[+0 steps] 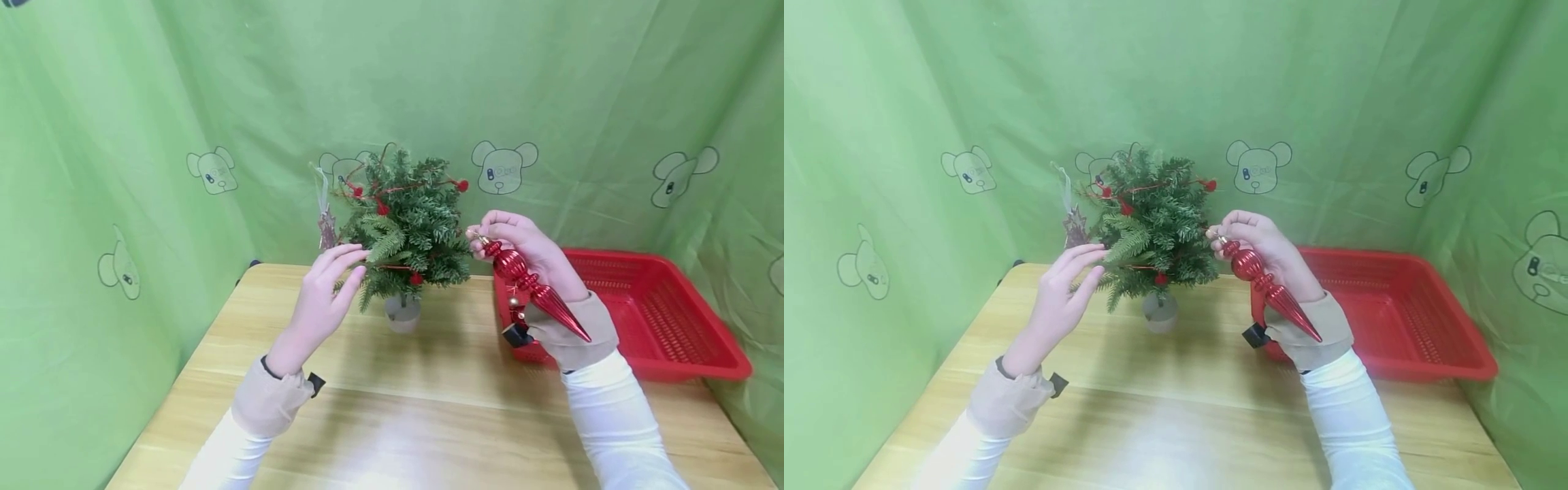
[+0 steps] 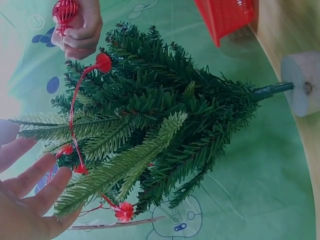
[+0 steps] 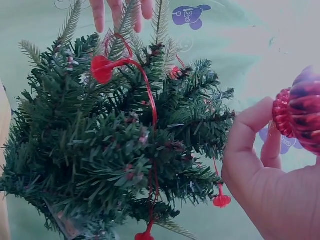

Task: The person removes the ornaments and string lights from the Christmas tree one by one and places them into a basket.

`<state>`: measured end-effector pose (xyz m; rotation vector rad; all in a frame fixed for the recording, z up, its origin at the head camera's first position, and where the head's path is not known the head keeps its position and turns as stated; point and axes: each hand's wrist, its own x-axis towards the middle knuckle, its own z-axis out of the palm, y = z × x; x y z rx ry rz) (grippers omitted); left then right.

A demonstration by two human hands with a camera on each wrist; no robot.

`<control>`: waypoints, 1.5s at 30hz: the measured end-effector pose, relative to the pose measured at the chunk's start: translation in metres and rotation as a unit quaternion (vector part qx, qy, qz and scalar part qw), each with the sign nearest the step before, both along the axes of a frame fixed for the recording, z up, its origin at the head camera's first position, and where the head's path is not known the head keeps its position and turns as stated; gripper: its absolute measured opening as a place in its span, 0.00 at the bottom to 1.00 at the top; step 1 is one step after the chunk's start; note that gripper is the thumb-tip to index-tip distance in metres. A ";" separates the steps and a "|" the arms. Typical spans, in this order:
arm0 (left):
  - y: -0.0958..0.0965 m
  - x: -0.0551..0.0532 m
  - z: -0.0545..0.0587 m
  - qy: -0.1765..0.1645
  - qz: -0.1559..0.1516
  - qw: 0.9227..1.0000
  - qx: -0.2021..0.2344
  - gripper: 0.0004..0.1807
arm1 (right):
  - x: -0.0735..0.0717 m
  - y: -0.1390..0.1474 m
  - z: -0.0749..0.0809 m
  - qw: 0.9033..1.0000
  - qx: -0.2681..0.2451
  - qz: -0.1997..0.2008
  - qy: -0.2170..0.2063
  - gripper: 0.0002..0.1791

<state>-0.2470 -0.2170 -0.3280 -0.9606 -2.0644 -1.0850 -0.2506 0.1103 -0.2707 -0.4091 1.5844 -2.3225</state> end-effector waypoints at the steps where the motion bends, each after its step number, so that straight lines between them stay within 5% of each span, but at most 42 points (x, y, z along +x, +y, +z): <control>1: 0.000 0.000 0.000 0.000 0.000 1.000 0.000 0.15 | 0.000 -0.001 0.001 1.000 -0.004 -0.004 -0.003 0.14; 11: 0.000 0.000 -0.001 0.005 0.000 1.000 -0.002 0.15 | 0.002 -0.002 0.011 1.000 -0.014 -0.025 0.010 0.14; 19: 0.001 0.002 -0.002 0.001 0.003 1.000 0.002 0.14 | -0.002 -0.014 0.014 0.992 -0.086 -0.090 -0.010 0.10; 28: 0.002 0.003 -0.003 0.006 0.003 1.000 0.006 0.13 | -0.010 -0.016 0.009 0.985 -0.145 -0.086 -0.048 0.06; 36: 0.002 0.003 -0.003 0.010 0.002 1.000 0.010 0.13 | -0.010 -0.022 0.011 0.991 -0.117 -0.055 0.035 0.12; 41: 0.001 0.003 -0.002 0.007 0.004 1.000 0.008 0.13 | -0.001 -0.019 0.017 0.983 -0.152 -0.059 0.082 0.13; 45: 0.001 0.002 -0.003 0.004 0.005 1.000 0.007 0.14 | 0.002 -0.007 0.021 0.970 -0.195 -0.107 0.099 0.12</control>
